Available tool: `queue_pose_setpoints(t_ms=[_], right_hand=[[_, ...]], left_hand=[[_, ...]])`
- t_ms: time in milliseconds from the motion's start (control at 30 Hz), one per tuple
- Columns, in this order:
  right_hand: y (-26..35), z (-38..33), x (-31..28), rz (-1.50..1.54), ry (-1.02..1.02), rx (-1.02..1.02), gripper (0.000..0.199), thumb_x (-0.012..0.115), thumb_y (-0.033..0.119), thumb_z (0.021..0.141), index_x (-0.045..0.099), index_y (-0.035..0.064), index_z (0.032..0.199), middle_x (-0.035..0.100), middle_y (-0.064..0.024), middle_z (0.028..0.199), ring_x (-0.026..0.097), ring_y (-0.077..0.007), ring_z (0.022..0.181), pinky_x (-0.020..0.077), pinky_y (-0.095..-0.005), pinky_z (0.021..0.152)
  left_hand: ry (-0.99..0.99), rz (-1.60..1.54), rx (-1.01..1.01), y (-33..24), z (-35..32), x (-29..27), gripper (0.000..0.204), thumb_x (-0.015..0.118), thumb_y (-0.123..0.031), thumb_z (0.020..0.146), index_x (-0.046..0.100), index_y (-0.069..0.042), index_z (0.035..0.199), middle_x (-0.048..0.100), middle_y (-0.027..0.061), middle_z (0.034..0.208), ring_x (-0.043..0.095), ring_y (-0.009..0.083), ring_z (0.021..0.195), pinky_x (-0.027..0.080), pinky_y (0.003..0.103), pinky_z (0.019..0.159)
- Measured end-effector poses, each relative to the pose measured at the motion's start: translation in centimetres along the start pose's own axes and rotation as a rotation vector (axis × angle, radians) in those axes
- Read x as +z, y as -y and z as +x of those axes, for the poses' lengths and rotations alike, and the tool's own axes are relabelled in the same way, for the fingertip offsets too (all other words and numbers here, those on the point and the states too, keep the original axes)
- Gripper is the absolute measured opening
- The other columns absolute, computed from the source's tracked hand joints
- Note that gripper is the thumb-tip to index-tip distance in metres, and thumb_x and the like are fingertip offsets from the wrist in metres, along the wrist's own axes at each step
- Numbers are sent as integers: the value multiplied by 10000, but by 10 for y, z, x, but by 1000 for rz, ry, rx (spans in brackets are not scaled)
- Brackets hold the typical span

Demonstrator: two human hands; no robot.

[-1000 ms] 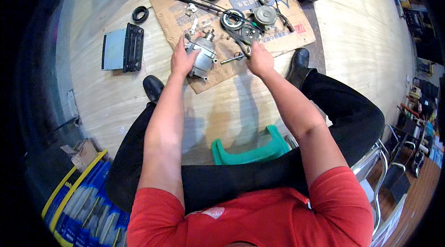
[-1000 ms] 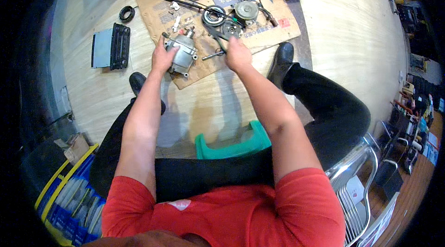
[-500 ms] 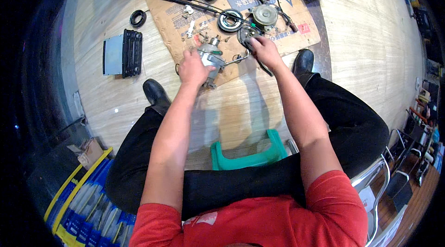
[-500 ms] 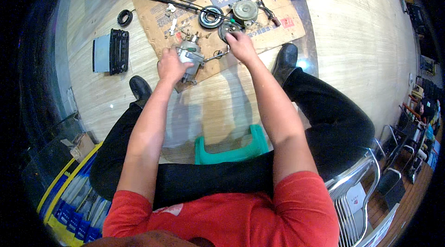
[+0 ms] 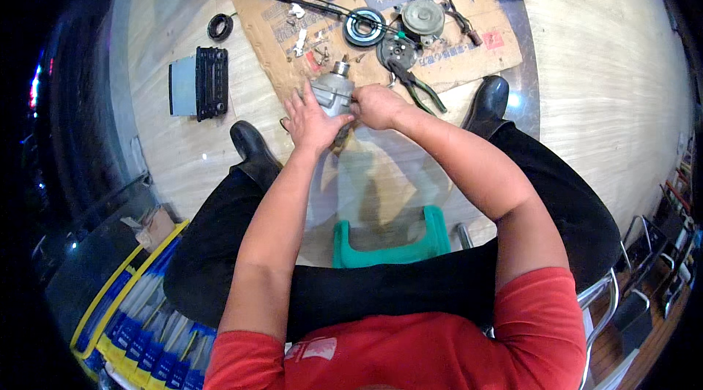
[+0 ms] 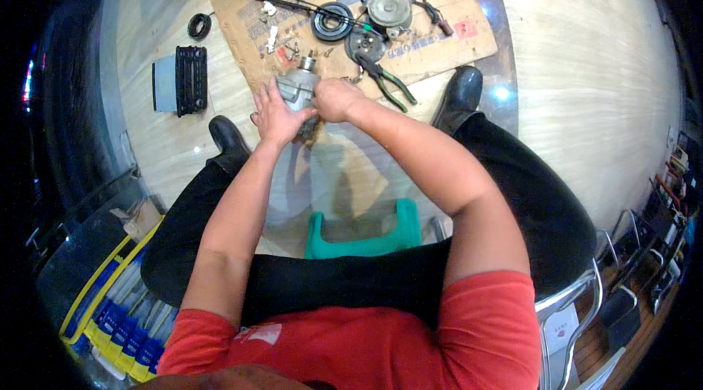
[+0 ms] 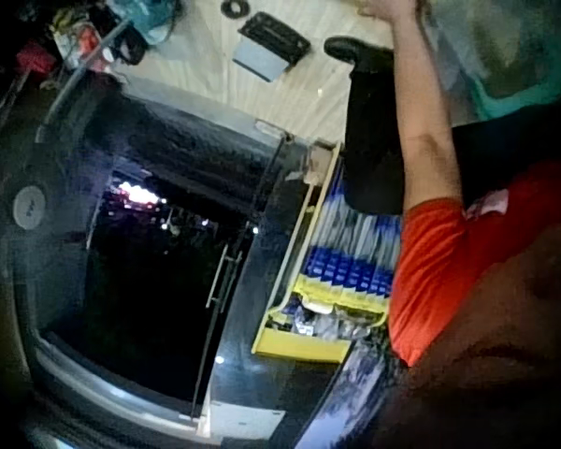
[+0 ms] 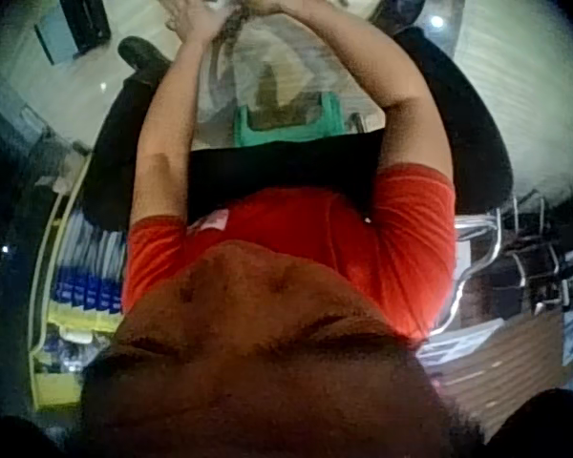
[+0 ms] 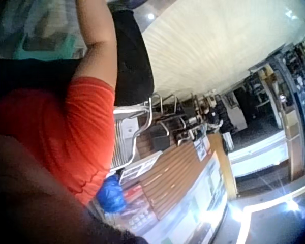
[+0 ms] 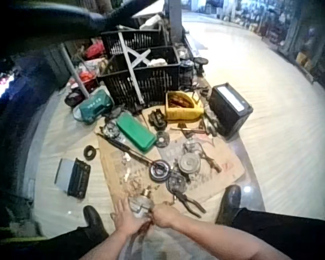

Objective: The person sits on the floor and uses pliers to remove a pin and disassemble components from a small metal motor assembly.

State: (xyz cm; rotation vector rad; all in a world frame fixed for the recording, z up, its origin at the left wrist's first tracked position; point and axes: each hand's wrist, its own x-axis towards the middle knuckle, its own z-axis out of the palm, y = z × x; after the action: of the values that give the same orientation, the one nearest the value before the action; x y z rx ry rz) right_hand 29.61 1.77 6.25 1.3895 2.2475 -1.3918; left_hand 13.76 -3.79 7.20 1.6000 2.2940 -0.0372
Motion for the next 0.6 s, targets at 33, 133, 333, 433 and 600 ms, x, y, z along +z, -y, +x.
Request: queue_pose_setpoints(t_ms=[33,133,333,433,600], right_hand=[[3,-1,-2,8,-10,7,286,636,251,868,713,-2,976,695,-231,1038,664,-371,1021,516,-464,906],[8,-5,-8,10,-38,0,273,610,240,881,714,6,975,698,-226,1032,670,-369,1004,526,-459,883],[6,-10,5,-157,-254,-128,212,555,173,843,702,24,878,708,-209,918,702,-355,879,564,-450,764],[14,-8,10,-146,-298,-56,190,551,156,823,690,30,856,707,-200,865,706,-350,846,570,-446,739],[23,-14,15,-22,-298,79,168,562,164,823,662,34,860,704,-202,863,705,-359,820,570,-455,725]], left_hand=[[112,57,-39,-5,-1,-5,1181,895,-478,591,237,-122,1505,398,243,1445,361,402,1357,332,550,1083],[123,47,-58,-4,-1,0,1189,889,-498,590,229,-133,1510,405,235,1434,360,404,1350,326,572,1073],[100,-3,-63,-8,1,4,1157,880,-456,612,227,-124,1507,405,223,1420,356,387,1342,338,554,1063],[126,30,-86,-9,3,2,1138,872,-438,624,226,-122,1506,387,228,1431,341,383,1350,335,541,1066],[99,16,-99,-9,1,2,1105,861,-421,647,228,-127,1504,357,222,1447,322,386,1357,328,538,1065]])
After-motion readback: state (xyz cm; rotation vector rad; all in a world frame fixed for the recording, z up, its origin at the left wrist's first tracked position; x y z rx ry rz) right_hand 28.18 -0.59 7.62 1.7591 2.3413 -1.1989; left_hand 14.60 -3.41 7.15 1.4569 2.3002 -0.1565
